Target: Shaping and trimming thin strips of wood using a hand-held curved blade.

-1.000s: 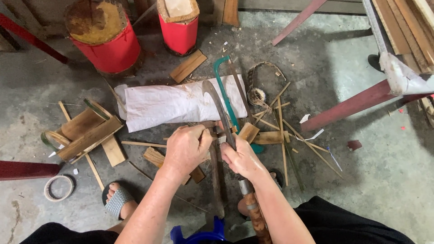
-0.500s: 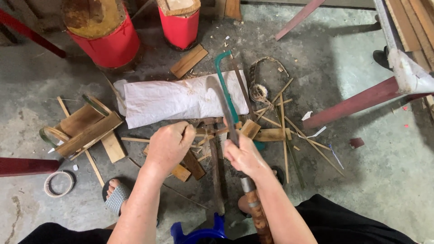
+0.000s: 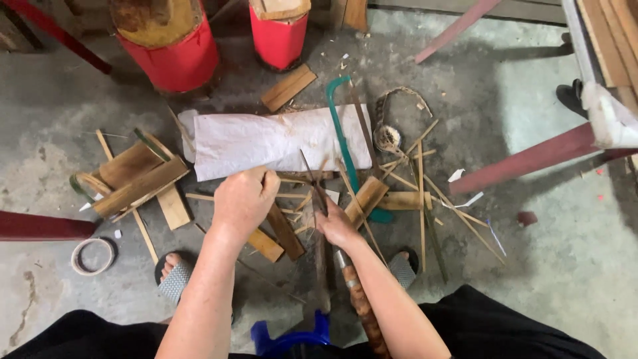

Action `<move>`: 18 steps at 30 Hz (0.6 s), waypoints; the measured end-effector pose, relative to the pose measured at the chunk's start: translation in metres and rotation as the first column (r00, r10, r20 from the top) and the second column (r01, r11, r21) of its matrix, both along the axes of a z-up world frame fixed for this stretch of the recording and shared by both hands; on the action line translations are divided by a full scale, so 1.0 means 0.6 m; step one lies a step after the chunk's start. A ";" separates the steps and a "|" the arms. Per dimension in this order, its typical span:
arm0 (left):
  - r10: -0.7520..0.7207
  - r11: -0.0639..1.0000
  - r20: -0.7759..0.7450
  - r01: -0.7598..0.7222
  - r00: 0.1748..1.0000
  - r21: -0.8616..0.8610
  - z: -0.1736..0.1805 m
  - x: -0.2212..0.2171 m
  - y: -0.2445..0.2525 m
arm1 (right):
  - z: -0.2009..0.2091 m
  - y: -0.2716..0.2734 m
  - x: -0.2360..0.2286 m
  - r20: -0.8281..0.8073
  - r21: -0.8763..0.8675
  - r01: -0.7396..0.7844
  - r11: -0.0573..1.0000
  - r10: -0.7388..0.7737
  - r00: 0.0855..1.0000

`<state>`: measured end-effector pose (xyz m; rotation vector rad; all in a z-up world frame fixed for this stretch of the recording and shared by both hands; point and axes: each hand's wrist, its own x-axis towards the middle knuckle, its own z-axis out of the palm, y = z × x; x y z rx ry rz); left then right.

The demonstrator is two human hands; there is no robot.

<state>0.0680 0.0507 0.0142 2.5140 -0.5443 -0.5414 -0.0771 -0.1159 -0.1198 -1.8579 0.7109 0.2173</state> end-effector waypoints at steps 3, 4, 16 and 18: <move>0.008 1.000 0.012 -0.008 1.000 -0.013 -0.006 0.003 -0.003 | -0.004 0.003 0.002 -0.018 0.114 0.105 0.988 -0.103 0.994; 0.028 0.998 0.028 -0.026 0.999 -0.053 0.001 -0.003 -0.005 | 0.003 0.009 0.004 -0.029 0.137 0.096 0.986 -0.092 0.995; 0.180 0.927 0.645 0.092 0.743 -0.364 0.015 0.012 0.000 | 0.214 0.065 -0.034 -0.325 -0.062 -0.272 0.960 0.238 0.915; 0.177 0.909 0.646 0.128 0.743 -0.397 0.035 0.022 0.003 | 0.256 0.086 -0.044 -0.429 0.020 -0.260 0.966 0.243 0.870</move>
